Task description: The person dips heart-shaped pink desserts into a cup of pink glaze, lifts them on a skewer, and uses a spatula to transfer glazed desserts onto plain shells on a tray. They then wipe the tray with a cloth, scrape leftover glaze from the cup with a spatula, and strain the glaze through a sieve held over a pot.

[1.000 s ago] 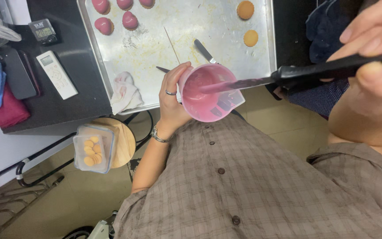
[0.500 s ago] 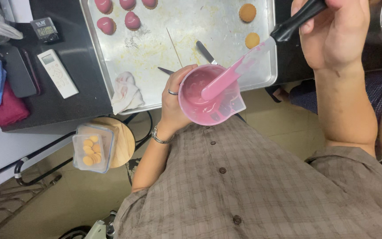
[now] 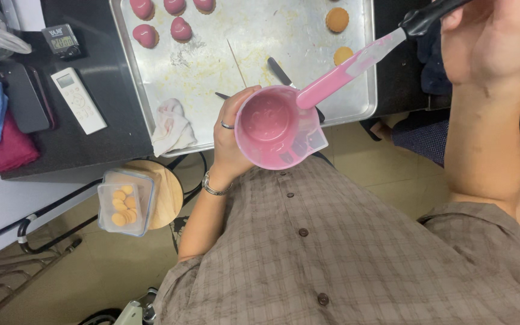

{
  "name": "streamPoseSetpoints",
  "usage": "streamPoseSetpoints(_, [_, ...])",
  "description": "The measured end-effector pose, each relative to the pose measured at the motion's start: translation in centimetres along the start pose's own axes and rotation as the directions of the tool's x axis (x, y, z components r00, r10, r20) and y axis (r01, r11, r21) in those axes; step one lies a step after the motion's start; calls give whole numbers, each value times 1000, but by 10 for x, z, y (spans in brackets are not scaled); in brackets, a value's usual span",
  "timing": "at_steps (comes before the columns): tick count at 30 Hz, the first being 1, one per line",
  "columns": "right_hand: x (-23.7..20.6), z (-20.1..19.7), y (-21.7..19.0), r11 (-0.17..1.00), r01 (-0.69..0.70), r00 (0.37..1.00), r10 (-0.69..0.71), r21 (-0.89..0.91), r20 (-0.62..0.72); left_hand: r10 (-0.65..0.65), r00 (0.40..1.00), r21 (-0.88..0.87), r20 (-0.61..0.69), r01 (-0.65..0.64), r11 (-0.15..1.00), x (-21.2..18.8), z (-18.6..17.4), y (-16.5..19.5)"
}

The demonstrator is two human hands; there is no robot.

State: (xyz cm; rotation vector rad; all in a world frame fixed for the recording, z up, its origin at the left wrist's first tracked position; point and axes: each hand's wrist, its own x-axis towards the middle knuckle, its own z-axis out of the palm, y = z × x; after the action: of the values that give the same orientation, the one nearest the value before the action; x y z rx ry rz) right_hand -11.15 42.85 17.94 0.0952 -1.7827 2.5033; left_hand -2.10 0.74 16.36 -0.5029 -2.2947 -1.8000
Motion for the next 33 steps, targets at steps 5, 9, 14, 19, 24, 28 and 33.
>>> streamPoseSetpoints(5, [-1,-18,-3,1000,-16,1000,16,14,-8,-9,1000,33,1,9,999,0,-1,0])
streamPoseSetpoints(9, [-6,-1,-15,996,56,993,-49,-71,104,11,1000,18,-7,-11,1000,0,1,0])
streamPoseSetpoints(14, [-9,34,-29,972,206,920,-152,-116,361,-20,1000,19,2,20,1000,-2,5,1])
streamPoseSetpoints(19, [-11,57,-36,976,215,847,-201,29,492,-185,983,-104,7,185,977,-6,5,-1])
streamPoseSetpoints(24, [-10,85,-35,971,226,783,-232,83,578,-207,978,-17,22,207,978,-7,5,-8])
streamPoseSetpoints(28, [-12,98,-35,972,200,760,-235,126,606,-160,986,22,35,159,987,-6,6,-11])
streamPoseSetpoints(33, [-17,99,-25,988,67,868,-127,139,480,-163,986,-27,15,164,986,-4,8,-8])
